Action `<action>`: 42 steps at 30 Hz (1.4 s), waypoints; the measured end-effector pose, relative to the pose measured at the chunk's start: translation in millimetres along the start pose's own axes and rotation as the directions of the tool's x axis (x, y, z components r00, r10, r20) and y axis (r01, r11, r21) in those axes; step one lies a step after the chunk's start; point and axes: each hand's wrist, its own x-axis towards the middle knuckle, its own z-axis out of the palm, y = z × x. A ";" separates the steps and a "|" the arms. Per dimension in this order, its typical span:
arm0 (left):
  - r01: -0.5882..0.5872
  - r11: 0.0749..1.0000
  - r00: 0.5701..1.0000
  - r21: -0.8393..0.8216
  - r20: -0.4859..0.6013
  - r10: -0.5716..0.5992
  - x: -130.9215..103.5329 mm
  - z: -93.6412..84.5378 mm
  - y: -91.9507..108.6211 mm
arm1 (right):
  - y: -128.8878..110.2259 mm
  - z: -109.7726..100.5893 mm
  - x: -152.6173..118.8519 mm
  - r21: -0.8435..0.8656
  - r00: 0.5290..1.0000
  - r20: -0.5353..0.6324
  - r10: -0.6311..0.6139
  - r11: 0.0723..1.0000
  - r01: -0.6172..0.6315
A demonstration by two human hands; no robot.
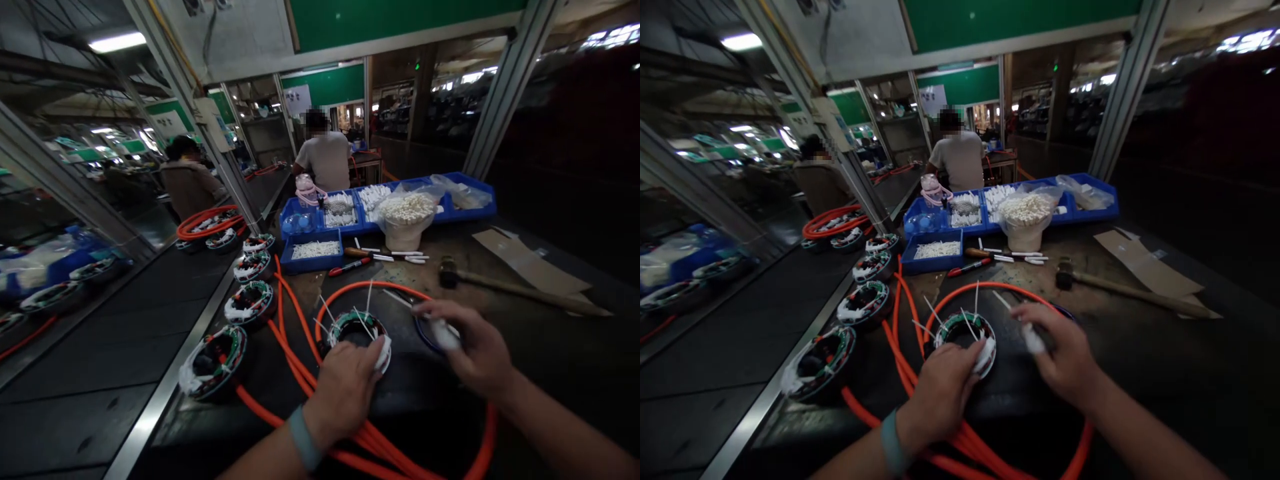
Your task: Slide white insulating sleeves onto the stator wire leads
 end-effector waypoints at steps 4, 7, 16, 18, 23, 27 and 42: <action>0.092 0.992 0.996 -0.087 0.001 -0.092 -2.9 -15.9 -0.4 | -36.9 -1.4 -78.9 -0.010 0.989 0.144 -0.037 0.999 0.038; 0.135 0.980 0.991 -0.144 0.010 -0.135 -6.3 -16.9 -1.7 | -49.7 -3.0 -114.7 0.002 0.970 0.238 -0.043 0.999 0.043; 0.198 0.948 0.980 -0.248 0.024 -0.198 -6.9 -12.8 -2.3 | -52.0 7.0 -128.5 0.010 0.953 0.288 -0.094 0.995 0.096; 0.211 0.940 0.977 -0.267 0.026 -0.212 -7.1 -13.2 -2.5 | -56.0 5.8 -124.4 -0.015 0.953 0.289 -0.086 0.995 0.095; 0.204 0.948 0.978 -0.243 -0.001 -0.211 -9.5 -10.8 -2.2 | -55.7 0.1 -127.3 -0.022 0.952 0.290 -0.100 0.994 0.112; 0.186 0.962 0.982 -0.200 0.022 -0.186 -8.5 -9.7 -0.4 | -44.7 4.2 -130.1 -0.017 0.944 0.302 -0.129 0.990 0.141; 0.098 0.965 0.972 -0.241 -0.184 -0.145 -7.6 -4.9 4.3 | -26.2 63.1 -63.9 0.409 0.815 0.328 0.477 0.706 -0.578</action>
